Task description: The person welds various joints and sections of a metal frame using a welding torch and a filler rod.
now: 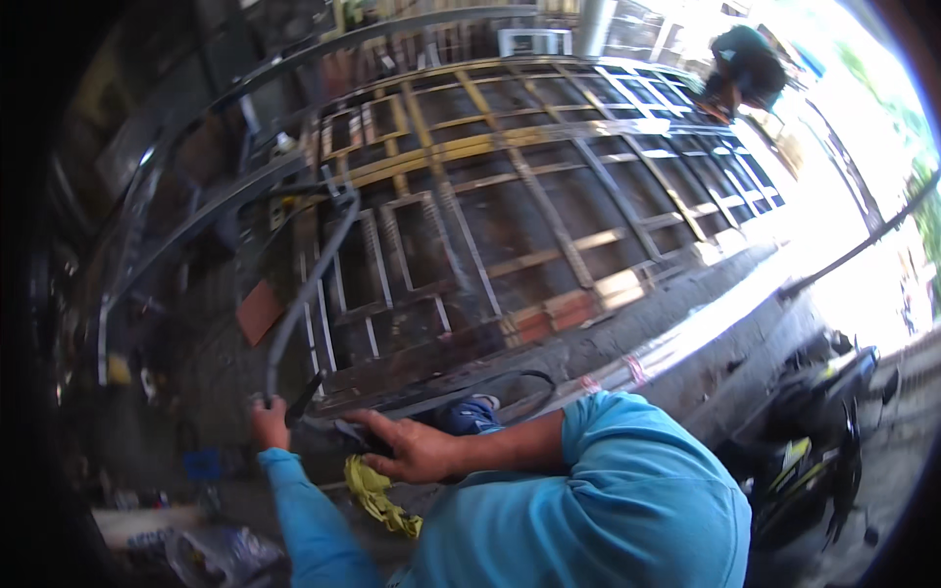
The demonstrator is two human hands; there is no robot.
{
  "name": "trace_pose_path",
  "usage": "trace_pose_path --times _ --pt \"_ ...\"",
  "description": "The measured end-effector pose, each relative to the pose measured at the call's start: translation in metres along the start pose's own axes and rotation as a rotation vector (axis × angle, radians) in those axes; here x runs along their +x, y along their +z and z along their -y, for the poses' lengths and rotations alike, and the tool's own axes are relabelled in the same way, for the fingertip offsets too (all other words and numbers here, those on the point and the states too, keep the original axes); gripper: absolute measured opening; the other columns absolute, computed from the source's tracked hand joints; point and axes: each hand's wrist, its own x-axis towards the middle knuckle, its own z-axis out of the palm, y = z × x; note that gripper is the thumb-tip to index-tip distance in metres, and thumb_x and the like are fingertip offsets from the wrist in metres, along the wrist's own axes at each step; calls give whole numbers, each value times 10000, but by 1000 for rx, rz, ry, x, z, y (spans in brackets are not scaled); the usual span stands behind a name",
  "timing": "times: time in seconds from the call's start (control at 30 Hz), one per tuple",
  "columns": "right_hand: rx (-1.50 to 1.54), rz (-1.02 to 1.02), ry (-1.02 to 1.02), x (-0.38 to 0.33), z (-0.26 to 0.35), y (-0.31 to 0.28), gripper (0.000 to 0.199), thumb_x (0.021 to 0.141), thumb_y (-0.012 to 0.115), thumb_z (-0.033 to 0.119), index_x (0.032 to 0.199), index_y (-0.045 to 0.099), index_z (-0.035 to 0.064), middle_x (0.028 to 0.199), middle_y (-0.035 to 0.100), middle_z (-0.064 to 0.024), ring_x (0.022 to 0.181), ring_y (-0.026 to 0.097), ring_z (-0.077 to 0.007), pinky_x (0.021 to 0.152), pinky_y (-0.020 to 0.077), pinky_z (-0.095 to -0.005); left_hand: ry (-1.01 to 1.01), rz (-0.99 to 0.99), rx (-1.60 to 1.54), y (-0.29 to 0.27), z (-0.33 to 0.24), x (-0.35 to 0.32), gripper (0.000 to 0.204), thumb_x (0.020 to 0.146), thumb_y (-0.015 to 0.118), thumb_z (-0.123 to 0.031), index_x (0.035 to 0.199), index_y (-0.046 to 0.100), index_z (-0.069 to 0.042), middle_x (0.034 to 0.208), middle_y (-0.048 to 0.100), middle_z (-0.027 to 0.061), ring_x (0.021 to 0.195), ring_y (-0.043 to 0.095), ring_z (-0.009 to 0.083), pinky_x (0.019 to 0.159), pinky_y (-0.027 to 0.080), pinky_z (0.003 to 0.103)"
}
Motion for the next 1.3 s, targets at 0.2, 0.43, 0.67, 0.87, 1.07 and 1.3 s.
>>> trace_pose_path --times 0.2,0.43,0.67,0.87,1.07,1.3 --pt "56 -49 -42 -57 5 24 720 993 620 244 1568 236 47 1259 608 -269 1137 646 -408 968 512 -464 151 118 -492 36 62 5 552 1008 657 -237 1446 461 34 1327 612 223 1118 629 284 985 495 399" --pt "91 -154 -102 -76 -17 51 727 982 646 254 1560 241 77 1211 635 -268 1107 658 -398 977 500 -483 46 244 -551 95 144 -173 252 968 566 -150 1168 610 -3 1106 698 138 1015 681 253 828 520 429" --pt "-71 71 141 -60 6 81 724 969 659 299 1546 275 90 1079 684 -217 818 721 -322 731 579 -426 167 229 -361 90 212 -228 245 962 578 -160 1150 626 -11 1084 702 145 997 686 259 818 532 417" --pt "-84 279 202 -38 -2 126 636 945 673 300 1468 405 57 1028 706 -204 765 720 -323 678 570 -420 229 221 -170 81 256 -263 239 957 589 -168 1135 640 -17 1065 706 150 981 691 265 809 543 407" --pt "-185 311 -105 -21 -15 138 556 938 677 297 1399 477 59 1036 702 -227 911 714 -370 807 552 -471 282 279 71 62 291 -272 234 952 599 -177 1120 654 -24 1046 709 156 965 696 270 800 554 397" --pt "-197 270 121 33 -10 88 568 953 672 352 1398 488 51 1103 692 -233 987 710 -374 862 554 -481 255 386 350 50 315 -298 228 946 612 -187 1102 671 -31 1024 714 163 946 702 276 790 567 385"
